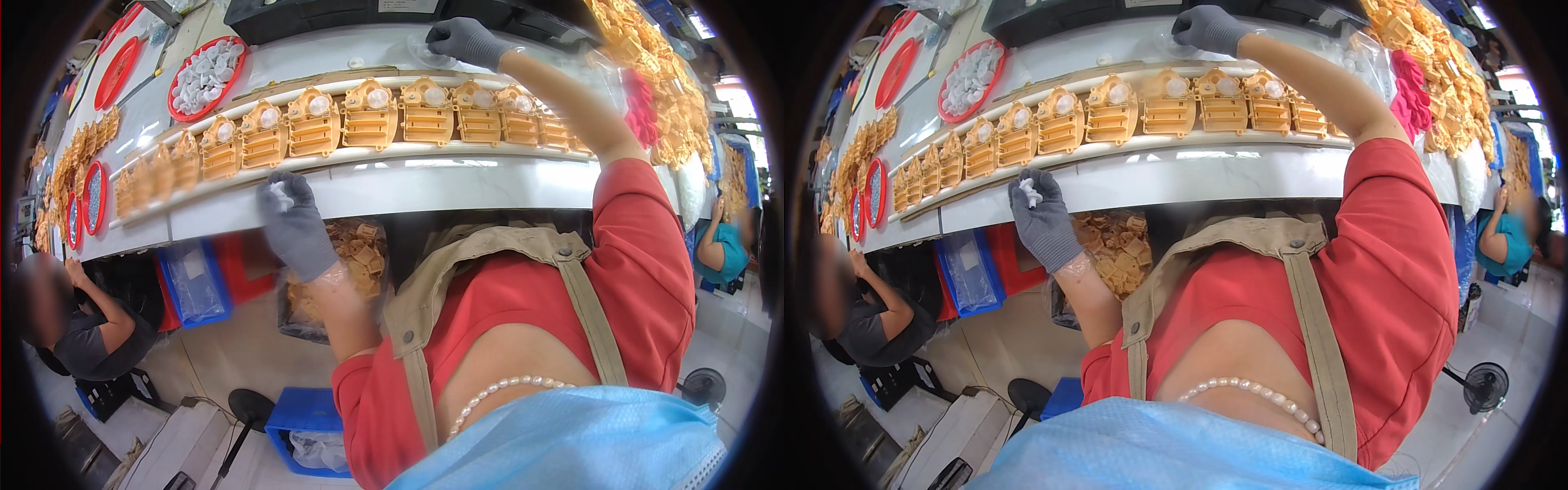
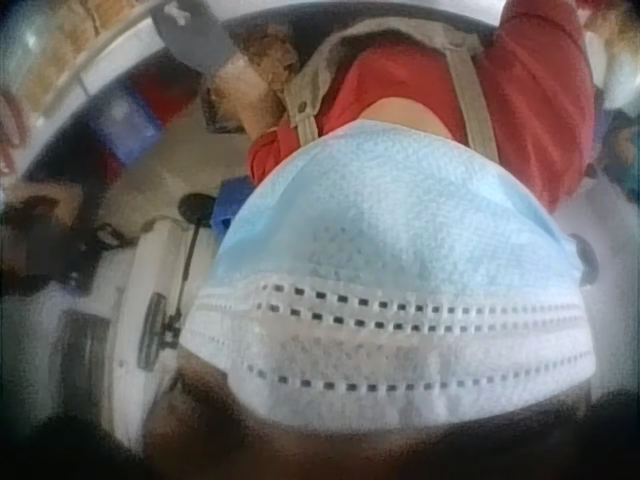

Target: Assemble small plastic toy train components on an industrial production line.

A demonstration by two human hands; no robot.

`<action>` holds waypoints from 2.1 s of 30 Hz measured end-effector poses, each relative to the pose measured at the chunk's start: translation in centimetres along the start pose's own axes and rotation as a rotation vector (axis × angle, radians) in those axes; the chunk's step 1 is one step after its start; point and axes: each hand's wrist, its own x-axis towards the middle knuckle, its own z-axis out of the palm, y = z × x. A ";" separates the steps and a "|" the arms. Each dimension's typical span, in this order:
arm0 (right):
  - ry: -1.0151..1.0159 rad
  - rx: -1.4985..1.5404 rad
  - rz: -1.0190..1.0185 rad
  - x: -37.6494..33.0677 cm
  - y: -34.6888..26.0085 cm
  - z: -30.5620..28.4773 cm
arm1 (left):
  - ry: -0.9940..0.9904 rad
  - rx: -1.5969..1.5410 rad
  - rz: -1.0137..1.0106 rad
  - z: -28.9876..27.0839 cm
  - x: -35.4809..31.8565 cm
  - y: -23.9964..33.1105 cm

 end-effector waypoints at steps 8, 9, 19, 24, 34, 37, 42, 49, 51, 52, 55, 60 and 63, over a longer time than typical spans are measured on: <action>0.231 -0.758 -0.468 -0.8 -1.8 -0.3 | -0.090 0.004 0.026 -2.2 0.8 -0.1; 0.176 -0.774 -0.453 -0.7 -2.3 0.3 | -0.085 0.005 0.028 -2.3 0.8 -0.1; -0.073 0.425 0.014 -2.6 -2.2 -3.6 | -0.001 0.104 0.091 0.6 -0.6 -0.6; -0.463 1.368 0.057 -2.0 -3.2 -2.9 | -0.028 0.022 0.101 -0.2 -0.5 -0.3; -0.818 1.232 -0.135 9.0 -22.8 2.7 | -0.044 -0.055 0.034 0.1 -1.9 -0.1; -0.636 1.053 -0.417 12.9 -29.0 6.6 | -0.026 -0.027 0.059 1.1 -2.6 -0.4; -0.262 0.443 -0.482 22.3 -31.8 14.9 | -0.055 0.004 0.010 1.7 -2.8 -0.3; -0.046 -0.031 -0.959 24.1 -33.5 19.9 | -0.004 -0.023 0.016 0.2 -2.9 0.8; -0.006 -0.065 -0.874 25.6 -32.0 19.9 | -0.049 -0.022 -0.008 0.8 -2.7 0.4; -0.197 0.216 -0.654 27.8 -29.1 18.1 | -0.117 -0.021 -0.048 2.1 -2.3 -0.5; -0.371 0.446 -0.384 22.4 -34.1 17.8 | -0.042 -0.009 -0.003 -0.4 -2.4 0.4; -0.277 0.270 -0.280 18.2 -35.0 13.3 | -0.070 -0.014 0.003 0.6 -2.6 0.2; -0.267 0.568 -0.404 18.5 -33.6 13.8 | -0.077 -0.020 -0.002 0.7 -2.3 -0.4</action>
